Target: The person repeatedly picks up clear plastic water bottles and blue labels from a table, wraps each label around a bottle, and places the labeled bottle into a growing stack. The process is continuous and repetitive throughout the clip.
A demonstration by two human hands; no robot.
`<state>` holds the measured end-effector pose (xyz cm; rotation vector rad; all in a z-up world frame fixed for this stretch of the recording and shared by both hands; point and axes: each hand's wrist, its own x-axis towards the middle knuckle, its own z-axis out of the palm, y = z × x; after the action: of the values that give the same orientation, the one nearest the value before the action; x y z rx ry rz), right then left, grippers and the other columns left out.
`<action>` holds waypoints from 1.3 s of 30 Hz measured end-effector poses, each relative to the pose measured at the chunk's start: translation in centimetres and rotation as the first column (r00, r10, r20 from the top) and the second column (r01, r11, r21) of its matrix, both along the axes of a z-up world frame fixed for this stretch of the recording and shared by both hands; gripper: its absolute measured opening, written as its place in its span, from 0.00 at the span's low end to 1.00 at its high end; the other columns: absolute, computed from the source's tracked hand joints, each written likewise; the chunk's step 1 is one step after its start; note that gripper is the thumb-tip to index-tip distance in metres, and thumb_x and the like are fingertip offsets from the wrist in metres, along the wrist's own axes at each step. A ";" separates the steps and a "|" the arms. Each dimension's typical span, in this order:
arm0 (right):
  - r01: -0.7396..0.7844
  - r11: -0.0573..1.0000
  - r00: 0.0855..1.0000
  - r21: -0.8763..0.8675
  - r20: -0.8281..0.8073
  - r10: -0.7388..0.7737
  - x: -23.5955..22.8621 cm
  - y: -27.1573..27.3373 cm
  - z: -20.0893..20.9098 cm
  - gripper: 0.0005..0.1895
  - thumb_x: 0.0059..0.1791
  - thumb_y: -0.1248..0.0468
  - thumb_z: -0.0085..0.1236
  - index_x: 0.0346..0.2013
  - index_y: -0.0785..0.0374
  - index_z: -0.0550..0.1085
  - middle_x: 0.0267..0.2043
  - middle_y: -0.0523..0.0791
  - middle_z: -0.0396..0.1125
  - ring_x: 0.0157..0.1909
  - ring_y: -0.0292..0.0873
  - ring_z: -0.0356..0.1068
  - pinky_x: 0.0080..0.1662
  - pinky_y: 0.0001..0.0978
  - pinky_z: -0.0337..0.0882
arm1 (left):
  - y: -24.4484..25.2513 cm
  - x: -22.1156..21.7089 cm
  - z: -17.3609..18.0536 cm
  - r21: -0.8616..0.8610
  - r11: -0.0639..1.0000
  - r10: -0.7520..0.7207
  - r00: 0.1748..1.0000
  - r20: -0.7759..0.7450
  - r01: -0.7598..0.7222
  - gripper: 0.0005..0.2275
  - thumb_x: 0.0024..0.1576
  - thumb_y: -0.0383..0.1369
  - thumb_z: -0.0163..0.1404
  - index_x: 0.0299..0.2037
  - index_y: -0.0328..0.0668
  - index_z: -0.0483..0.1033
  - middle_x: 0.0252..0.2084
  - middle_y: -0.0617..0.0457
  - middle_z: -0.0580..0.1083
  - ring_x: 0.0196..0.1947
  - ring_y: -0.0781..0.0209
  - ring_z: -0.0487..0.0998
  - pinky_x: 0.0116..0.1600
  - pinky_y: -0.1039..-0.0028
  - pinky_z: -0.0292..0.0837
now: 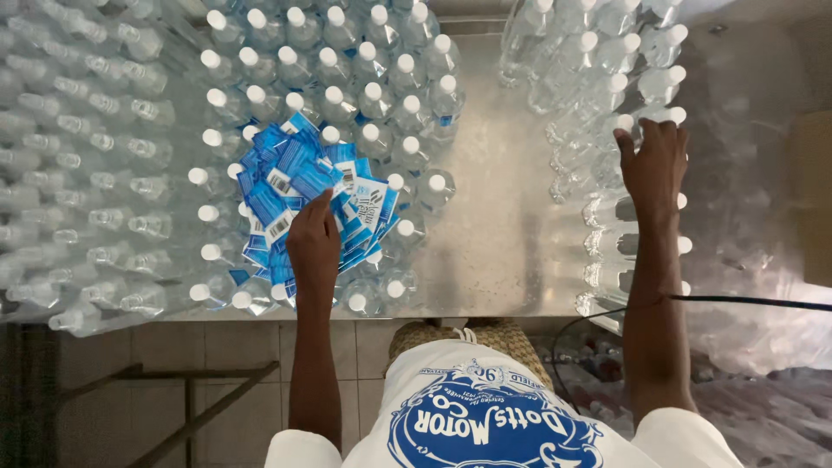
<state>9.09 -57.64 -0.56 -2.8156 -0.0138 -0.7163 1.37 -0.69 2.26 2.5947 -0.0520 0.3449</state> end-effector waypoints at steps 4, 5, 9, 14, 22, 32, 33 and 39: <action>0.112 0.990 0.876 -0.085 -0.462 -0.139 4.7 0.7 0.5 0.28 0.66 0.48 0.58 0.61 0.74 0.77 0.50 0.65 0.75 0.55 0.71 0.69 0.48 0.67 0.70 | -0.7 -0.5 3.2 -0.291 0.956 0.117 0.950 0.289 -0.029 0.09 0.69 0.22 0.55 0.58 0.33 0.80 0.53 0.40 0.83 0.54 0.45 0.85 0.55 0.56 0.84; 0.120 0.986 0.835 -0.118 -0.526 -0.165 5.7 1.0 0.5 0.24 0.64 0.51 0.61 0.55 0.74 0.79 0.46 0.63 0.78 0.51 0.71 0.75 0.43 0.67 0.74 | -1.0 -0.7 4.2 -0.397 0.917 0.178 0.921 0.346 -0.028 0.06 0.69 0.23 0.57 0.53 0.35 0.81 0.52 0.41 0.83 0.54 0.44 0.86 0.56 0.54 0.85; 0.043 0.967 0.823 -0.251 -0.540 -0.177 6.7 0.9 -3.4 0.24 0.64 0.47 0.53 0.56 0.67 0.78 0.43 0.56 0.79 0.48 0.65 0.77 0.41 0.58 0.74 | -1.9 -2.3 3.7 -0.753 0.658 0.307 0.910 0.279 0.009 0.11 0.61 0.23 0.65 0.50 0.40 0.79 0.49 0.48 0.80 0.53 0.54 0.83 0.54 0.66 0.86; -0.087 0.982 0.893 -0.167 -0.450 0.002 4.5 5.0 -3.8 0.22 0.61 0.46 0.62 0.54 0.63 0.80 0.41 0.55 0.79 0.49 0.61 0.80 0.47 0.56 0.78 | -6.3 -3.2 0.8 -0.979 0.204 0.090 0.996 -0.008 -0.027 0.09 0.64 0.25 0.60 0.52 0.32 0.77 0.45 0.40 0.81 0.44 0.56 0.84 0.52 0.57 0.88; -0.129 0.978 0.828 0.162 -0.525 0.196 0.4 8.7 -3.0 0.24 0.56 0.46 0.67 0.53 0.63 0.81 0.34 0.58 0.76 0.46 0.68 0.77 0.51 0.66 0.76 | -13.3 -4.5 2.1 -0.957 -0.143 -0.232 0.949 -0.215 -0.251 0.16 0.59 0.22 0.62 0.54 0.33 0.69 0.45 0.34 0.79 0.44 0.47 0.87 0.51 0.51 0.89; -0.123 0.983 0.733 0.138 -0.656 0.183 -5.1 15.1 -0.1 0.23 0.57 0.44 0.61 0.56 0.58 0.78 0.38 0.49 0.75 0.50 0.55 0.75 0.51 0.59 0.78 | -15.2 -4.9 -2.0 -0.978 0.080 -0.292 0.934 -0.207 -0.192 0.11 0.61 0.28 0.64 0.51 0.38 0.80 0.45 0.49 0.78 0.48 0.66 0.80 0.54 0.66 0.83; -0.116 0.984 0.733 0.136 -0.657 0.177 -5.3 15.0 -0.4 0.23 0.57 0.44 0.61 0.56 0.58 0.78 0.38 0.49 0.75 0.50 0.55 0.75 0.51 0.59 0.78 | -15.2 -4.8 -2.1 -0.978 0.079 -0.298 0.932 -0.207 -0.193 0.11 0.61 0.28 0.64 0.51 0.38 0.80 0.45 0.49 0.78 0.48 0.66 0.80 0.54 0.66 0.83; -0.123 0.977 0.733 0.176 -0.648 0.209 -6.1 15.6 1.1 0.23 0.60 0.44 0.57 0.59 0.57 0.74 0.39 0.48 0.73 0.51 0.55 0.74 0.50 0.61 0.78 | -15.6 -4.0 0.0 -0.966 0.251 -0.257 0.957 -0.132 -0.066 0.11 0.62 0.26 0.63 0.52 0.39 0.79 0.43 0.48 0.80 0.48 0.64 0.81 0.54 0.65 0.81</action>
<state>2.95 -42.07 0.52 -2.7330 -0.0953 0.3480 -2.60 -16.25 2.30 1.2986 0.0821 -0.0689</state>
